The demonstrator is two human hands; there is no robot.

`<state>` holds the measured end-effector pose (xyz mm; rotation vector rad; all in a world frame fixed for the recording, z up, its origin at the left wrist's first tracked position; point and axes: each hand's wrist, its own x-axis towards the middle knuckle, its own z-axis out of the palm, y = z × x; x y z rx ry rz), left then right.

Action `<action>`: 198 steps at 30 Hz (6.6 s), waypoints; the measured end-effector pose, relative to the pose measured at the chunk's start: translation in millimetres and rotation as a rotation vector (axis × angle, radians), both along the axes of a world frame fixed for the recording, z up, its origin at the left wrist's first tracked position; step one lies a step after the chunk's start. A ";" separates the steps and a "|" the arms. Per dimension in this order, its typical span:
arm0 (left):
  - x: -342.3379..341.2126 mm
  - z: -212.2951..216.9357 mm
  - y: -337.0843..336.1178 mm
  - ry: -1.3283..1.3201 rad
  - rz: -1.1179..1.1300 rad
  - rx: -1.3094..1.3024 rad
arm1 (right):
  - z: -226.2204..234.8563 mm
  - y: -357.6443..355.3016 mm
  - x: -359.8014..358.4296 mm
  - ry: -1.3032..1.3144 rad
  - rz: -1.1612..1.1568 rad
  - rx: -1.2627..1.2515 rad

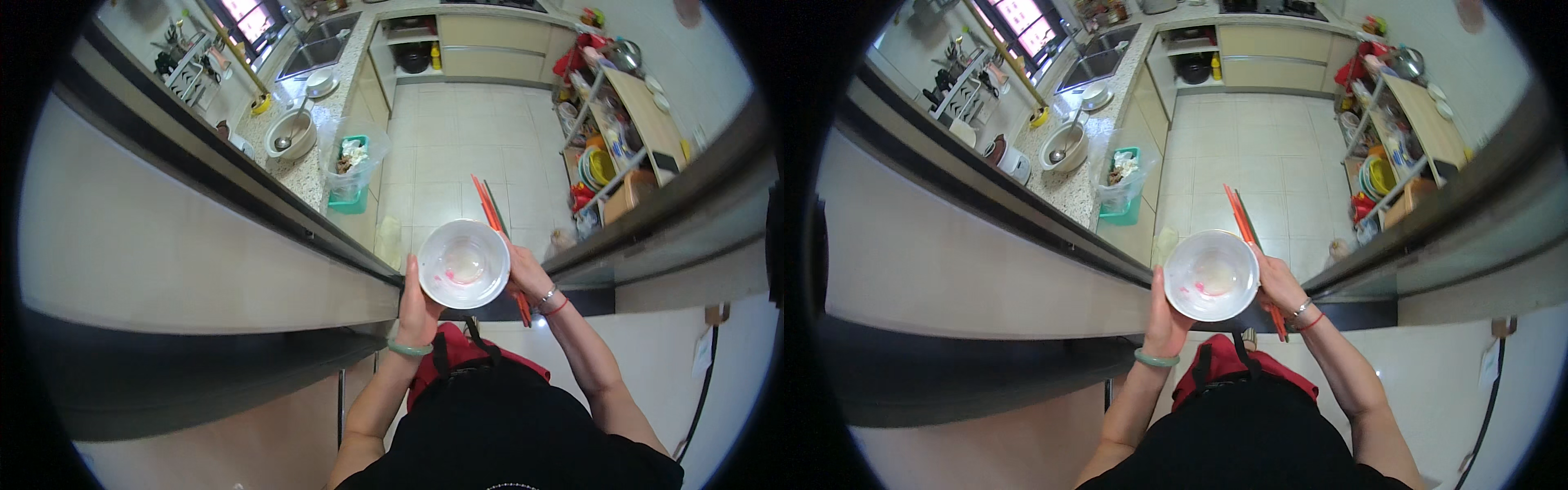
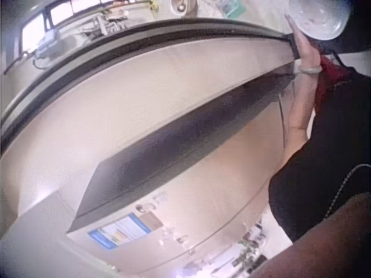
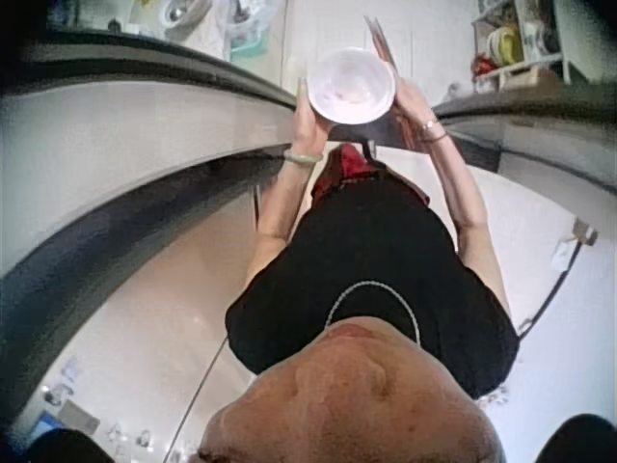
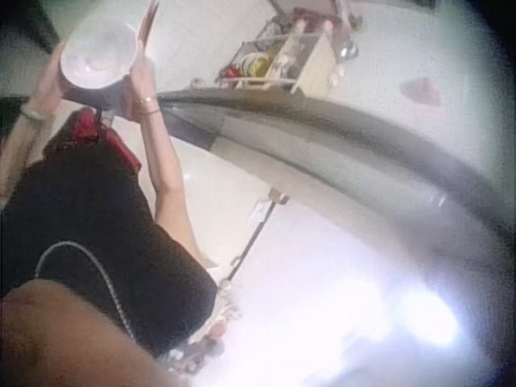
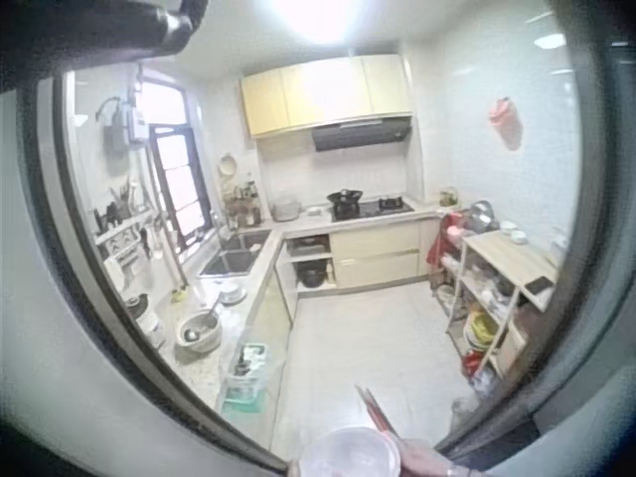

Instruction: The person clears leftover food scraps from a dining table into a bowl and disposes of them in a trash bin. They then wipe the table surface with a cloth and serve rice from a rice cooker into a bowl.

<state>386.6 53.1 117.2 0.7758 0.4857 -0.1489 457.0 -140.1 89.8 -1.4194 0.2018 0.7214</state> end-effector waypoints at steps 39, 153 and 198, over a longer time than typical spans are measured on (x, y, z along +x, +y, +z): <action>666.0 -19.8 210.1 -0.077 0.651 0.107 | -4.8 305.9 775.8 -0.036 0.735 0.015; 826.3 -134.1 518.8 0.333 1.792 0.717 | -119.9 828.7 915.9 -0.798 1.212 0.267; 439.7 -173.4 170.1 1.708 1.625 1.182 | -191.8 497.5 465.8 -1.371 2.113 0.554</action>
